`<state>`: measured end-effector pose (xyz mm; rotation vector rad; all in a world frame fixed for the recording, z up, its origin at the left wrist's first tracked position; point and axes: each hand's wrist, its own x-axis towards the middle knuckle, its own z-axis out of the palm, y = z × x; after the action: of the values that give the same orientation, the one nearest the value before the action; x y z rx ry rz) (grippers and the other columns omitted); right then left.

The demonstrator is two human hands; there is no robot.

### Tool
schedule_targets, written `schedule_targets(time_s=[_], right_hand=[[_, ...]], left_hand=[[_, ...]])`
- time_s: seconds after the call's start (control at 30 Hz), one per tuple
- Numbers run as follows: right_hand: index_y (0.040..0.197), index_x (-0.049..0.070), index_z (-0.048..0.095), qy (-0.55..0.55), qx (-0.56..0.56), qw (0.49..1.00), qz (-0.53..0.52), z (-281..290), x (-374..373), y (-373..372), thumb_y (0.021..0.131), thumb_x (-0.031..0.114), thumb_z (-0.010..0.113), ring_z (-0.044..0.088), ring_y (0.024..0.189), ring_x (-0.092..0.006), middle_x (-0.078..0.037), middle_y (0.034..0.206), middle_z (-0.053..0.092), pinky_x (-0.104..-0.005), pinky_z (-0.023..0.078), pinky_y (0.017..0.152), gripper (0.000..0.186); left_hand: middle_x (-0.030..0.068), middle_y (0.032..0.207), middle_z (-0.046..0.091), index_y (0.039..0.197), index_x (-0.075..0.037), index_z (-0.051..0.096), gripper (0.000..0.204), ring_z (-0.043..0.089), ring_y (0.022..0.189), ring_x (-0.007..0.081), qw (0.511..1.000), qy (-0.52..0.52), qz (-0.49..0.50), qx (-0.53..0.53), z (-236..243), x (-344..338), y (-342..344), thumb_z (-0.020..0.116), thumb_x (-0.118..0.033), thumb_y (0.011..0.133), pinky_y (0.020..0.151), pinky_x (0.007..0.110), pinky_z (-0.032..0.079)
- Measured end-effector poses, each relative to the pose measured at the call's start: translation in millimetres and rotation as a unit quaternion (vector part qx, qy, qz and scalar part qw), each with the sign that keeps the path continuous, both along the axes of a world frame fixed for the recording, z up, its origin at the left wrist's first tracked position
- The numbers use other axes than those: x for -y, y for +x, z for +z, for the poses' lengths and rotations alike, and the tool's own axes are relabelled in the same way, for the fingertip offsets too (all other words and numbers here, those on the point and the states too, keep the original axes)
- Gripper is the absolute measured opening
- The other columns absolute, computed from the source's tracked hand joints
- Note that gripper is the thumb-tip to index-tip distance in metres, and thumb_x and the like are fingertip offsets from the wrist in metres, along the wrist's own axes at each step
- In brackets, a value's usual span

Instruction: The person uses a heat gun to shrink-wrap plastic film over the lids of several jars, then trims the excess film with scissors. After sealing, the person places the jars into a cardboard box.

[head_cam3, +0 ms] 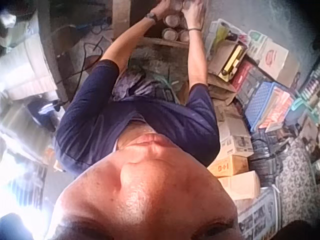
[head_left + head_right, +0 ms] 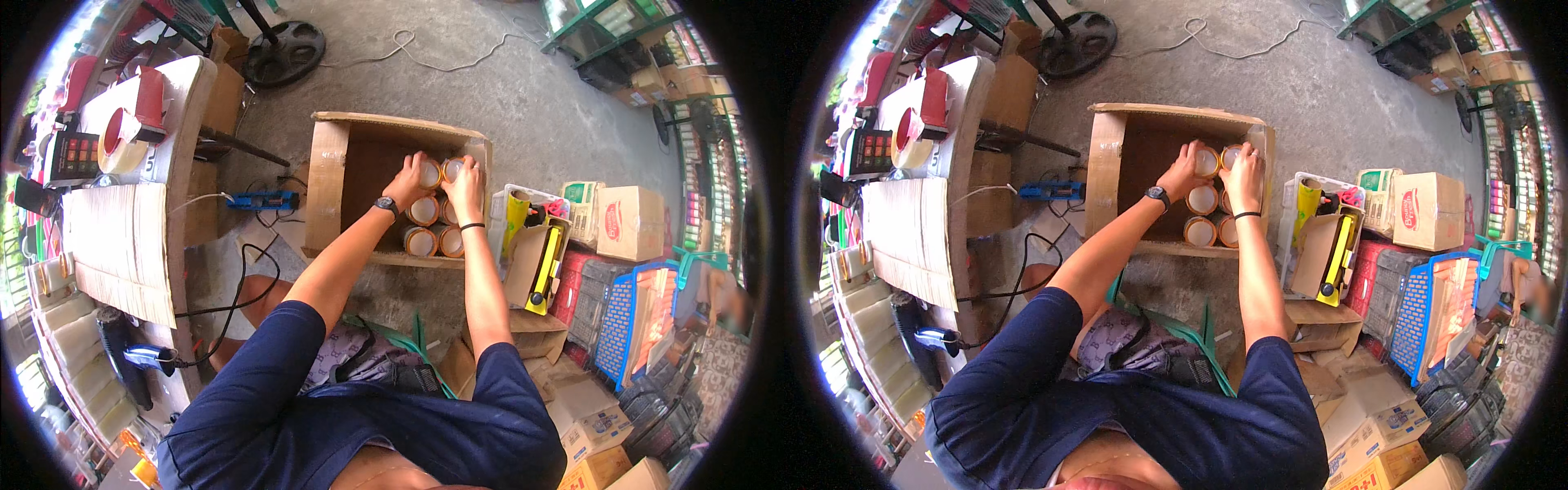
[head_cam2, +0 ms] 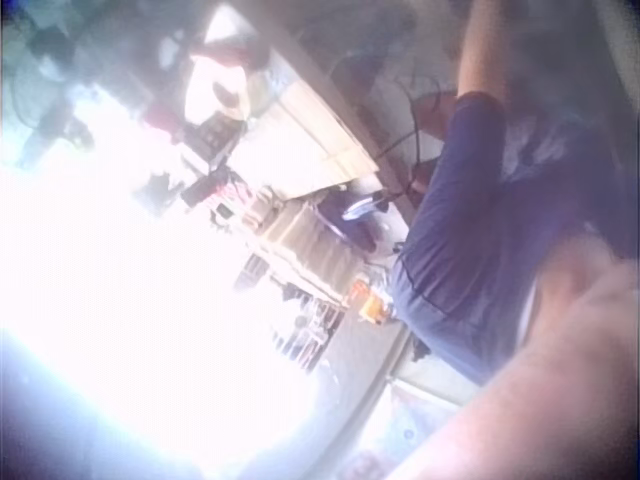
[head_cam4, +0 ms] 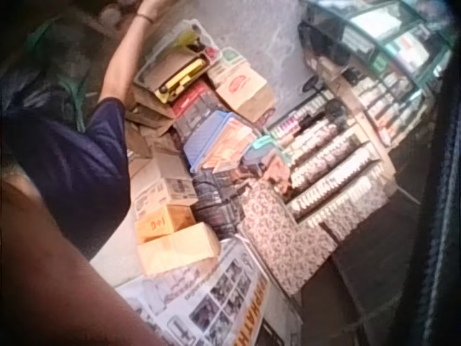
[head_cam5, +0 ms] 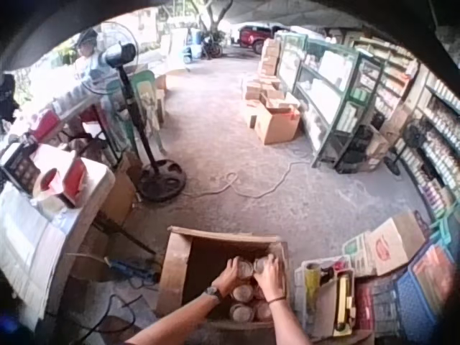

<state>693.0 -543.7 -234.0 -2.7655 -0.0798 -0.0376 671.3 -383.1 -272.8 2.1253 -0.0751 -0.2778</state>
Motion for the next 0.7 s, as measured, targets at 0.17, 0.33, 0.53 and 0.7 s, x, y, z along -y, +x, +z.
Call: schedule_targets(time_s=[0.17,0.33,0.53,0.7], right_hand=[[0.119,-0.002,0.051,0.032,-0.093,0.995,-0.021,-20.8,24.4,5.1,0.060,0.008,0.090,0.060,0.109,-0.0423,-0.026,0.111,0.062,-0.0454,0.051,0.094,0.072],[0.121,-0.006,0.048,0.001,-0.139,0.990,0.017,-31.5,30.9,17.5,0.069,0.023,0.086,0.061,0.109,-0.0447,-0.030,0.114,0.063,-0.0480,0.052,0.094,0.070],[0.133,-0.006,0.044,-0.070,-0.083,0.994,0.011,-25.2,17.7,-2.4,0.072,0.029,0.083,0.054,0.120,-0.0454,-0.033,0.125,0.057,-0.0508,0.043,0.104,0.081],[0.136,-0.005,0.048,-0.070,-0.074,0.989,0.110,76.5,-64.0,-50.6,0.084,0.020,0.069,0.049,0.126,-0.0456,-0.030,0.136,0.052,-0.0520,0.037,0.109,0.062]], left_hand=[[0.0278,0.138,0.040,0.145,-0.002,0.030,0.098,0.046,0.127,0.0480,0.998,-0.041,-0.043,-0.003,-21.7,-3.9,-2.3,0.088,-0.033,0.071,0.107,0.049,0.045],[0.0328,0.146,0.035,0.149,0.009,0.018,0.115,0.038,0.136,0.0443,0.997,-0.070,0.014,-0.020,-3.8,-11.2,-21.8,0.089,-0.036,0.070,0.115,0.044,0.036],[0.0323,0.140,0.042,0.144,0.009,0.030,0.094,0.042,0.132,0.0449,0.996,-0.055,0.073,0.023,36.9,-24.2,-53.6,0.083,-0.027,0.076,0.113,0.044,0.036],[0.0199,0.131,0.052,0.131,0.000,0.050,0.054,0.053,0.120,0.0371,0.979,-0.046,0.066,0.186,110.7,-69.4,-84.4,0.073,-0.020,0.087,0.104,0.043,0.044]])
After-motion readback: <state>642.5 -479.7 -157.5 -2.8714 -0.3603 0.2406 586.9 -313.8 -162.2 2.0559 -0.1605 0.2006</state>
